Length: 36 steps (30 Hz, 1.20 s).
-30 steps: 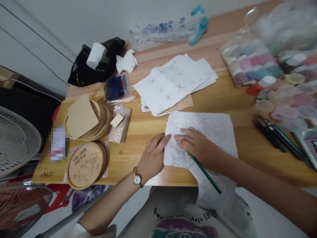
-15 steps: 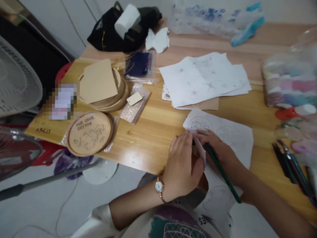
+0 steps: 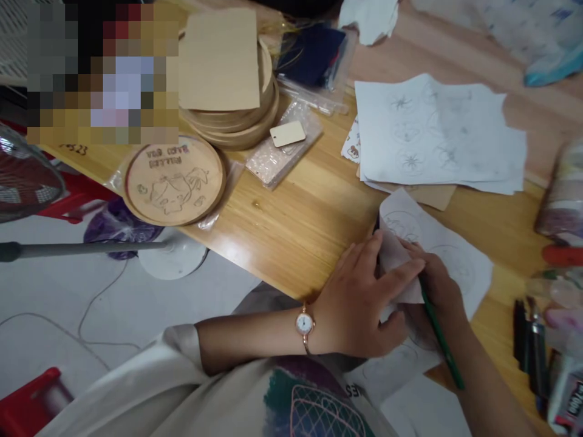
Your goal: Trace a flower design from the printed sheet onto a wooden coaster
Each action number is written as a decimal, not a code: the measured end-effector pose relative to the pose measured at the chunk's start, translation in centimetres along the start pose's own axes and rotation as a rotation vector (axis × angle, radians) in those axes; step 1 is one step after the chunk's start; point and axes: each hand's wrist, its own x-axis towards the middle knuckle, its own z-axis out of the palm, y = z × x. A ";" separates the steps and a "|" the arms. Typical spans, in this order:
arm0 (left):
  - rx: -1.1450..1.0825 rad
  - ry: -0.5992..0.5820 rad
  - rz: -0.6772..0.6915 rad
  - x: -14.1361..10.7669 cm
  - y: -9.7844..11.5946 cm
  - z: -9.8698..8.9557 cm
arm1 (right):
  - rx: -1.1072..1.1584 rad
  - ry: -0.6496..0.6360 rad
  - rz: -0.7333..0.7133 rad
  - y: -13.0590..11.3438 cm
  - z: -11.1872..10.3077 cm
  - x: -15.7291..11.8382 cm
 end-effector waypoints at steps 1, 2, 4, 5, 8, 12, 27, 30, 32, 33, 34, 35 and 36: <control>0.003 0.004 -0.003 0.0 0.0 -0.1 | -0.002 0.014 -0.014 -0.1 0.0 0.1; 0.008 0.006 -0.007 0.0 -0.1 -0.2 | -0.001 0.034 -0.034 -0.2 -0.1 0.1; 0.019 0.006 -0.020 -0.1 -0.1 -0.5 | 0.006 0.043 -0.060 -0.3 0.0 0.2; 0.024 0.003 -0.027 -0.2 -0.2 -0.7 | 0.011 0.040 -0.061 -0.4 0.1 0.3; 0.042 -0.010 -0.045 -0.7 -0.5 -1.5 | 0.051 0.052 -0.008 -0.5 0.4 0.2; 0.074 -0.019 -0.090 -1.8 -1.2 -2.7 | 0.082 0.063 0.031 -0.6 0.8 0.1; 0.591 -0.087 0.026 6.7 -2.4 -5.0 | -0.156 0.104 -0.081 -2.1 0.8 0.9; 0.567 -0.131 0.102 9.6 -2.6 -5.0 | -0.211 0.116 -0.111 -2.6 0.8 1.1; 0.521 -0.151 0.154 10.8 -2.9 -4.7 | -0.250 0.128 -0.129 -2.6 0.9 1.2; 0.490 -0.146 0.173 11.2 -3.1 -4.6 | -0.268 0.138 -0.132 -2.6 1.0 1.2; 0.450 -0.129 0.186 11.4 -3.4 -4.4 | -0.283 0.152 -0.135 -2.6 1.1 1.2; 0.405 -0.100 0.194 11.5 -3.6 -4.2 | -0.296 0.164 -0.137 -2.6 1.2 1.2; 0.362 -0.065 0.206 11.5 -3.9 -4.0 | -0.308 0.175 -0.139 -2.6 1.4 1.2</control>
